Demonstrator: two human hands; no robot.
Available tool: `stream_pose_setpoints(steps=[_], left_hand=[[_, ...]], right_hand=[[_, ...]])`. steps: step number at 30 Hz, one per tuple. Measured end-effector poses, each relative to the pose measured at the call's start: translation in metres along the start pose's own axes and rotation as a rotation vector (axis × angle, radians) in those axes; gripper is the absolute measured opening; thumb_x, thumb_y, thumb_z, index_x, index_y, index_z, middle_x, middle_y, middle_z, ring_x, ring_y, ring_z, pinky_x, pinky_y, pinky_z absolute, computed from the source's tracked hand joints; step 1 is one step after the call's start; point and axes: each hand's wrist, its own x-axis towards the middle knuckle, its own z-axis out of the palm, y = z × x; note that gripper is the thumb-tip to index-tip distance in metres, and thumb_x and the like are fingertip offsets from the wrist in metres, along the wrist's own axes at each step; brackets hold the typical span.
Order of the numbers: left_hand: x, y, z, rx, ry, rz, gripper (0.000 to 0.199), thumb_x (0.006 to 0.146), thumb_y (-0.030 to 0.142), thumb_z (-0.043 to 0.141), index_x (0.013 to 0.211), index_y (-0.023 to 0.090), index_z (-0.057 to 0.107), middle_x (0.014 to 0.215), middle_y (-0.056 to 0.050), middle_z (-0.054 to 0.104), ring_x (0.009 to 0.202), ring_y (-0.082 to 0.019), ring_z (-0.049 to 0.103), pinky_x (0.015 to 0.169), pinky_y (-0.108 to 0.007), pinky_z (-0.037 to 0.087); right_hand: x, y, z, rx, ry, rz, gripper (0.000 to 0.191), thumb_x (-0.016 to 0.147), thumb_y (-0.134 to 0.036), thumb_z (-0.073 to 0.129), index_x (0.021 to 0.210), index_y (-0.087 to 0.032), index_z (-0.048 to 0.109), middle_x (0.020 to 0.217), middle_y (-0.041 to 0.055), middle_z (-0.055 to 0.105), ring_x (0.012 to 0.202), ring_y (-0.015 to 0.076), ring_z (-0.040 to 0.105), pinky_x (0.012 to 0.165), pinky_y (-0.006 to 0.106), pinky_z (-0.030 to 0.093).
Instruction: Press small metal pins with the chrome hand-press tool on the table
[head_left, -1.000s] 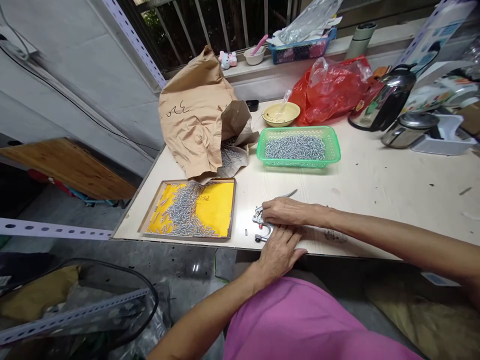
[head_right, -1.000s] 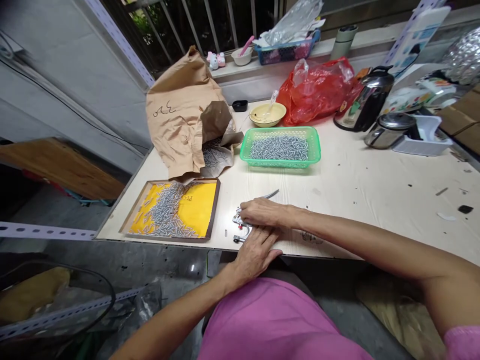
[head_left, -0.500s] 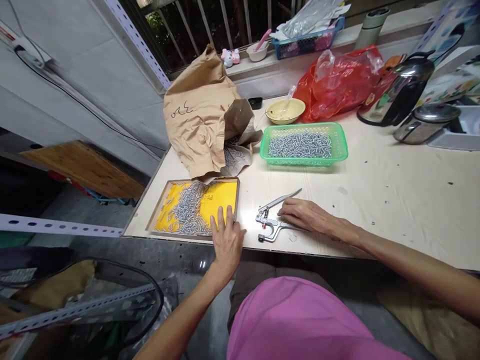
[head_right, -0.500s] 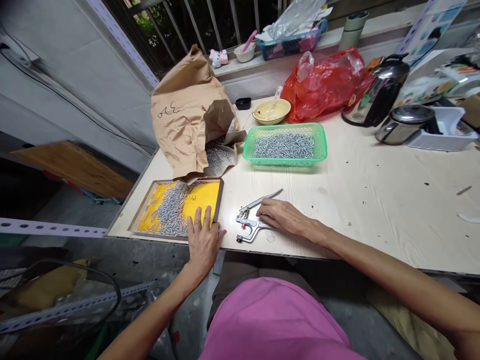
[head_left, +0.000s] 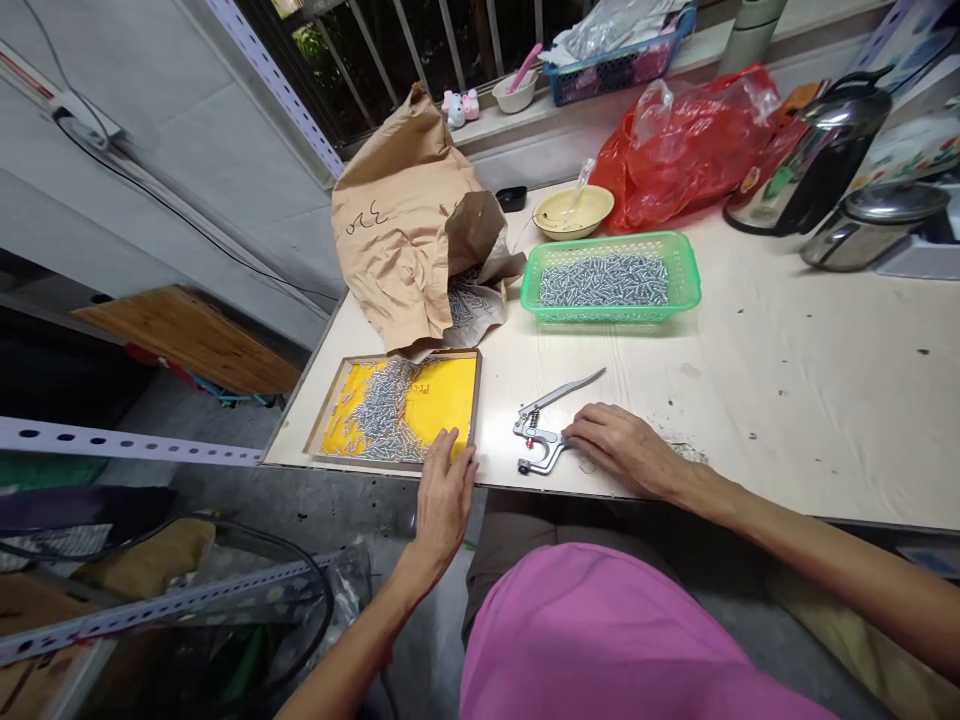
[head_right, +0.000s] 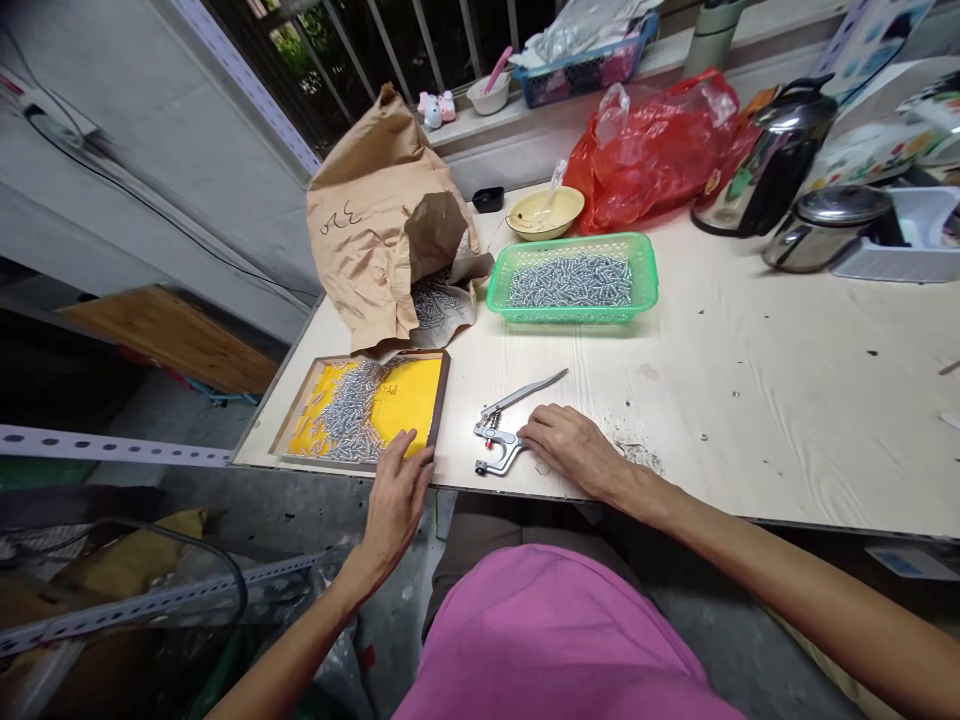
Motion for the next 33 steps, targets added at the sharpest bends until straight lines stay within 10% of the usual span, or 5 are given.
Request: stream_pose_setpoints(steps=[9,16,26,33], left_hand=[[-0.005,-0.015,-0.006,-0.115,0.17,-0.214,0.026,0.095,0.023,0.039,0.114,0.017,0.056,0.108,-0.01,0.062,0.104,-0.021,0.055,0.093,-0.039,0.045],[-0.015,-0.059,-0.029,0.004,0.247,-0.376,0.024,0.093,0.026,0.044,0.109,0.016,0.059,0.106,-0.009,0.064,0.102,-0.023,0.054,0.091,-0.04,0.043],[0.029,-0.095,-0.038,0.261,-0.267,-0.116,0.021,0.088,0.016,0.05,0.09,0.022,0.07,0.09,-0.008,0.061,0.09,-0.022,0.05,0.076,-0.032,0.042],[0.049,-0.117,-0.042,0.279,-0.495,0.081,0.021,0.088,0.013,0.049,0.079,0.019,0.067,0.086,-0.008,0.061,0.088,-0.023,0.051,0.077,-0.033,0.04]], right_hand=[[0.073,-0.049,0.047,-0.167,-0.258,-0.525,0.019,0.094,-0.02,0.043,0.099,-0.021,0.061,0.089,0.0051,0.06,0.084,0.019,0.045,0.07,0.032,0.03],[0.086,-0.061,0.071,-0.187,-0.33,-0.535,0.018,0.085,-0.007,0.047,0.098,-0.016,0.056,0.099,0.0087,0.057,0.092,0.0211,0.046,0.075,0.034,0.034],[0.079,-0.074,0.085,-0.26,-0.304,-0.286,0.024,0.083,-0.002,0.041,0.097,-0.015,0.056,0.098,0.0118,0.058,0.09,0.0239,0.051,0.079,0.038,0.039],[0.091,-0.073,0.028,-0.234,-0.171,-0.234,0.025,0.082,-0.002,0.044,0.1,-0.018,0.053,0.097,0.0058,0.058,0.084,0.0187,0.051,0.081,0.034,0.038]])
